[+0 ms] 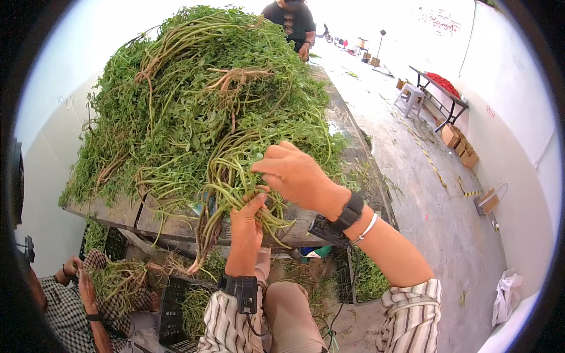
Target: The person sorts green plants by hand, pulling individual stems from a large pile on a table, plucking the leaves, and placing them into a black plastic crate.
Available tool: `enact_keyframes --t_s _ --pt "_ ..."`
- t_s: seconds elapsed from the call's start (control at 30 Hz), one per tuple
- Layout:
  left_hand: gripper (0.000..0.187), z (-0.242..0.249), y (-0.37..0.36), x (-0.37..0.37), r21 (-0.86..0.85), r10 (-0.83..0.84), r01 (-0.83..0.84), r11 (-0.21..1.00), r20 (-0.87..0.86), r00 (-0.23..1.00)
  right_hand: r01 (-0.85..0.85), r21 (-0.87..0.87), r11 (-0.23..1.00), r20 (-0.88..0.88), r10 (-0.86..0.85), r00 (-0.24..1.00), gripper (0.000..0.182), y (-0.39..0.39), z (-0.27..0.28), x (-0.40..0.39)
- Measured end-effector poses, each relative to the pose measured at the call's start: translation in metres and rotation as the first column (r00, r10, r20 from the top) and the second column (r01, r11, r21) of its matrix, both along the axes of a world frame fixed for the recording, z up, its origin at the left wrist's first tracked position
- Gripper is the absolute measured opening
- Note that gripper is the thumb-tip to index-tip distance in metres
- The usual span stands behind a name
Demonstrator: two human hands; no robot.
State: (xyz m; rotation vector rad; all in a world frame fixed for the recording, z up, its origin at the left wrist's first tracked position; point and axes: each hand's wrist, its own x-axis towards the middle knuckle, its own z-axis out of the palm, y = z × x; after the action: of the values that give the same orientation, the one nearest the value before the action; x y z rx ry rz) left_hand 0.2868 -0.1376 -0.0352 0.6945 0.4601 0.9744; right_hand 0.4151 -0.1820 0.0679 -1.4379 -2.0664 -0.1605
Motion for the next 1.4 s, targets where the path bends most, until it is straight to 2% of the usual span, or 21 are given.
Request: enact_keyframes --t_s 0.07,0.1,0.17,0.37,0.5,0.7,0.77,0.8,0.87,0.9,1.0,1.07,1.2,1.3,1.37,1.4 --pt "0.014 0.002 -0.001 -0.001 -0.021 0.017 -0.017 1.0 -0.015 1.0 0.0 0.037 0.999 0.172 -0.006 0.985 0.02 0.002 -0.002 -0.01" --pt "0.014 0.0 0.0 -0.001 -0.02 0.017 -0.018 1.0 -0.017 1.0 0.0 0.037 0.999 0.169 -0.006 0.986 0.02 0.003 -0.004 -0.011" --pt "0.015 -0.006 0.002 0.0 0.001 0.005 -0.005 1.0 0.004 1.0 0.05 0.062 0.997 0.287 -0.065 0.956 0.015 0.005 -0.006 -0.012" --pt "0.015 -0.006 0.001 0.001 -0.014 0.024 -0.024 1.0 0.03 0.999 0.047 0.187 0.981 0.362 -0.113 0.925 0.009 -0.007 -0.005 -0.008" --pt "0.017 -0.007 0.0 0.003 -0.007 0.038 -0.038 0.999 0.035 0.999 0.077 0.145 0.986 0.335 -0.122 0.934 0.008 -0.008 -0.018 -0.002" --pt "0.016 -0.004 0.0 0.002 -0.021 0.012 -0.012 1.0 0.014 1.0 0.156 0.093 0.983 0.149 -0.169 0.974 0.014 -0.001 -0.022 0.008" --pt "0.016 -0.001 -0.001 0.002 -0.023 0.048 -0.049 0.999 -0.009 0.999 0.273 0.218 0.937 -0.142 -0.246 0.959 0.009 0.003 -0.02 0.018" --pt "0.016 -0.001 -0.001 0.002 -0.026 0.049 -0.049 0.998 -0.011 0.999 0.273 0.215 0.938 -0.143 -0.246 0.959 0.009 0.002 -0.016 0.02" --pt "0.02 -0.002 0.0 0.002 -0.01 0.05 -0.05 0.999 -0.022 0.999 0.351 -0.091 0.932 -0.532 -0.343 0.774 0.013 -0.002 -0.005 0.021" --pt "0.02 -0.003 0.0 0.002 -0.01 0.05 -0.051 0.999 -0.023 0.998 0.351 -0.091 0.932 -0.532 -0.343 0.774 0.013 -0.004 -0.002 0.017" --pt "0.019 -0.004 -0.001 0.004 -0.002 0.062 -0.062 0.998 -0.011 0.998 0.303 -0.007 0.953 -0.471 -0.27 0.84 0.012 -0.005 -0.002 0.004" --pt "0.018 -0.004 -0.002 0.004 0.021 0.076 -0.075 0.997 -0.014 0.997 0.192 0.1 0.976 -0.179 -0.172 0.969 0.013 -0.001 -0.007 -0.003" --pt "0.019 -0.006 -0.002 0.004 0.023 0.087 -0.087 0.996 0.004 0.996 0.089 0.139 0.986 -0.1 -0.076 0.992 0.011 0.007 -0.016 -0.012" --pt "0.021 -0.009 0.0 0.005 -0.008 0.088 -0.088 0.996 -0.01 0.996 0.017 0.038 0.999 -0.011 -0.017 1.0 0.009 0.007 -0.019 -0.016" --pt "0.021 -0.011 0.001 0.007 -0.009 0.082 -0.082 0.997 0.103 0.991 0.017 0.047 0.999 0.043 -0.019 0.999 0.011 0.007 -0.023 -0.017" --pt "0.021 -0.012 0.001 0.007 -0.012 0.082 -0.081 0.997 0.102 0.991 0.018 0.043 0.999 0.042 -0.019 0.999 0.011 0.007 -0.025 -0.017"
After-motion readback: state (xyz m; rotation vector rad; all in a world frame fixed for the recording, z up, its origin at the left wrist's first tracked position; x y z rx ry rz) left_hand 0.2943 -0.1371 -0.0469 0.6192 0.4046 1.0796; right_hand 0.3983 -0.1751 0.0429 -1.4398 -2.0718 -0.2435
